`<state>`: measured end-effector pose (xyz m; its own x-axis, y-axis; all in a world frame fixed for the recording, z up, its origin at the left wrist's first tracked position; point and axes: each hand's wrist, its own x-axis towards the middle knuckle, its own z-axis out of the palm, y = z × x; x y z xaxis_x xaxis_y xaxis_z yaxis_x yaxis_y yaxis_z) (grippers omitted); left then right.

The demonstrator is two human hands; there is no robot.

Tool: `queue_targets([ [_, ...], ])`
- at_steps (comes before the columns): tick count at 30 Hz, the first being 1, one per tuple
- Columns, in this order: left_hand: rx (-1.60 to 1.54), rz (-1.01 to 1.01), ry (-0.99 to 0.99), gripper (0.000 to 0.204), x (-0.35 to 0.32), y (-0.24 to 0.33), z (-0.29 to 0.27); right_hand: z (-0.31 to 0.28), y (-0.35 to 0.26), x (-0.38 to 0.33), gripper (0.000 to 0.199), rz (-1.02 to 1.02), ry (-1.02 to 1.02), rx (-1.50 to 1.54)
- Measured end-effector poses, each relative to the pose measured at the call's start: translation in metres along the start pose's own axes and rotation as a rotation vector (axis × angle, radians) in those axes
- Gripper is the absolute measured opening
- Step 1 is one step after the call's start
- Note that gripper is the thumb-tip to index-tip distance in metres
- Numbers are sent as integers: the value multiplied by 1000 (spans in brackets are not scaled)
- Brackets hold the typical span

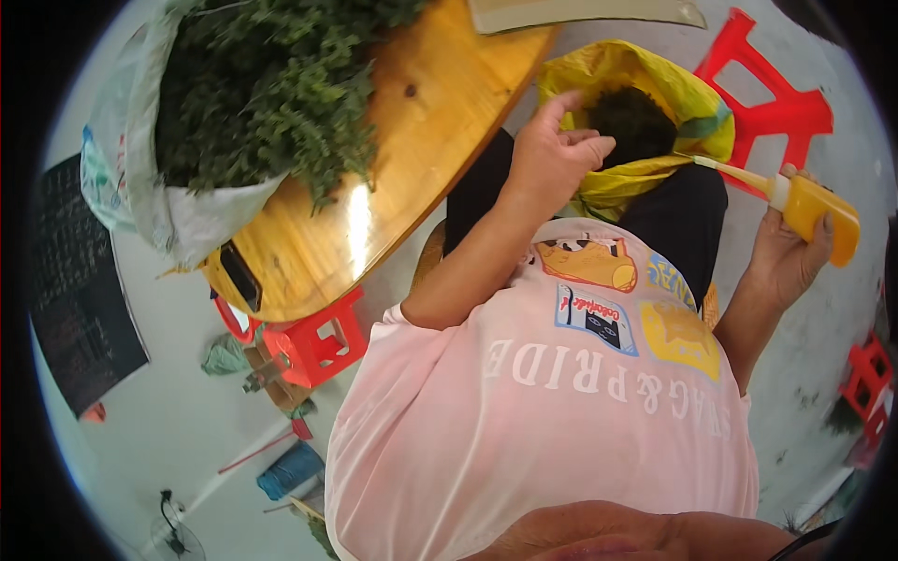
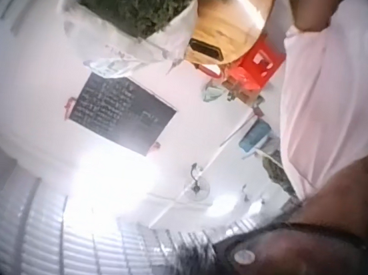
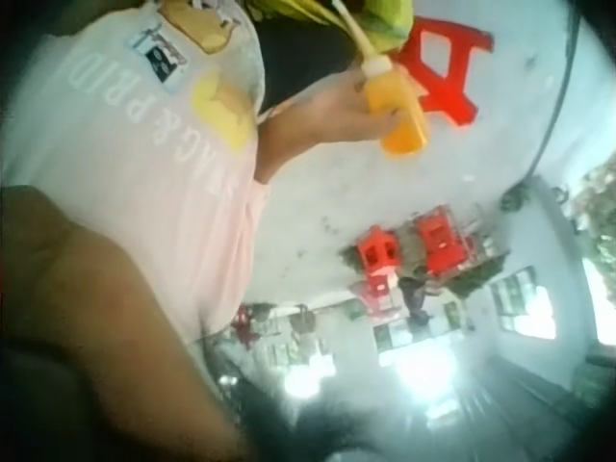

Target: Apply adhesive from a squeeze bottle to small green plant sprigs.

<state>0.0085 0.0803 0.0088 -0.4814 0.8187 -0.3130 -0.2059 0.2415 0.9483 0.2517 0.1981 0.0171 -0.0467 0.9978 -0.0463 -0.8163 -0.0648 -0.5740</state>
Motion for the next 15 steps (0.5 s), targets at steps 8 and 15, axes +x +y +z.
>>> queue_targets([
  [8, 629, 622, 451, 12, -58, 51, -80, 12, 20, 3, 40, 54, -55, -99],
  [15, 635, 467, 812, 11, -80, 54, -157, 22, 28, 1, 39, 89, -70, -128],
])
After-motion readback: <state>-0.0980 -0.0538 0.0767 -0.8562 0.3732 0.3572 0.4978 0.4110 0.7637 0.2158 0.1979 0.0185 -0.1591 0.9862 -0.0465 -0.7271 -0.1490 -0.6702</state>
